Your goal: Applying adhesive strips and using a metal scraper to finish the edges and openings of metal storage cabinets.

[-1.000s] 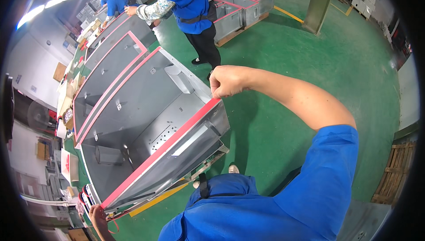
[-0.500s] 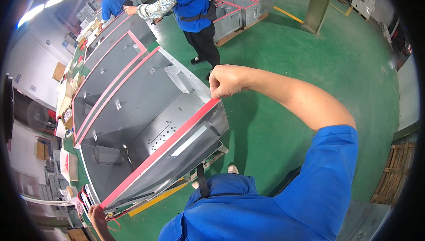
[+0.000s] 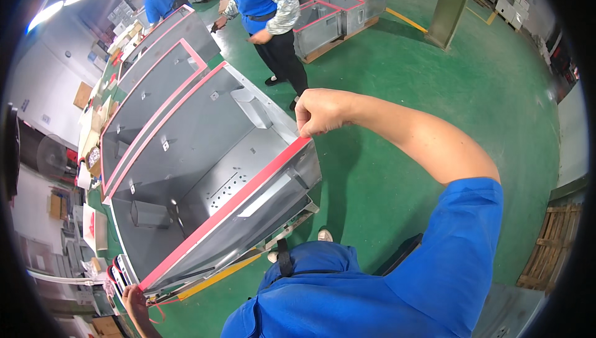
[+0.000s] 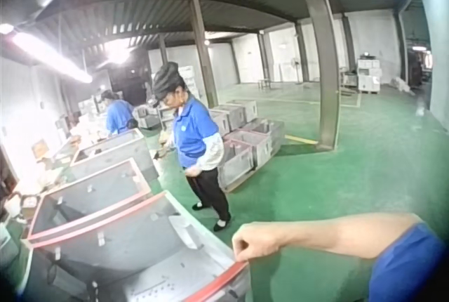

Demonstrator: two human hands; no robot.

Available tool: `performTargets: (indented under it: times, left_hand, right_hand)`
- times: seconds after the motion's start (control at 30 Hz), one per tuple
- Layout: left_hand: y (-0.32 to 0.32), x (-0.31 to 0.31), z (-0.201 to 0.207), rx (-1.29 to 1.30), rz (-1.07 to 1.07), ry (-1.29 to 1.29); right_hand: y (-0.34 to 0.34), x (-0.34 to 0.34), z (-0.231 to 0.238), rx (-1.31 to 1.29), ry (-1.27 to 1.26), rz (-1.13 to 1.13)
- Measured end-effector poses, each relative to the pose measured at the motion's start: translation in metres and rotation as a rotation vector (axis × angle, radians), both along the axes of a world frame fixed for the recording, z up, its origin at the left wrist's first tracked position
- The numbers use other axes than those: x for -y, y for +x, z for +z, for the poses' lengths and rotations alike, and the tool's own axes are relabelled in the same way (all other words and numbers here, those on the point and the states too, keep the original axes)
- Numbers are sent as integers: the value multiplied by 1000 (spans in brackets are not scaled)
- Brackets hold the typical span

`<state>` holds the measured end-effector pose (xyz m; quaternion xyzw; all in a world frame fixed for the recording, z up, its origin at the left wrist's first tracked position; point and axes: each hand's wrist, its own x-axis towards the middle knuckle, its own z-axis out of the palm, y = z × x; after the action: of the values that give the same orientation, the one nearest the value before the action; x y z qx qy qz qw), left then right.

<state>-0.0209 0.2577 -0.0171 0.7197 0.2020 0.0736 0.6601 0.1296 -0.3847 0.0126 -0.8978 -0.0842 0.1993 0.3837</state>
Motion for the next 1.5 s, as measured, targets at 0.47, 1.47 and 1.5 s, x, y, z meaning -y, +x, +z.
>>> performTargets:
  times: [0.47, 1.47, 1.5]
  left_hand:
    - [0, 12, 4, -5, 41, -3]
    - [-4, 2, -11, 29, 58, 60]
    - [-5, 2, -10, 27, 58, 58]
  right_hand:
    - [-3, -2, 5, 7, 34, -11]
    - [-10, -5, 8, -65, 150, -117]
    - [-11, -4, 7, -90, 174, -133]
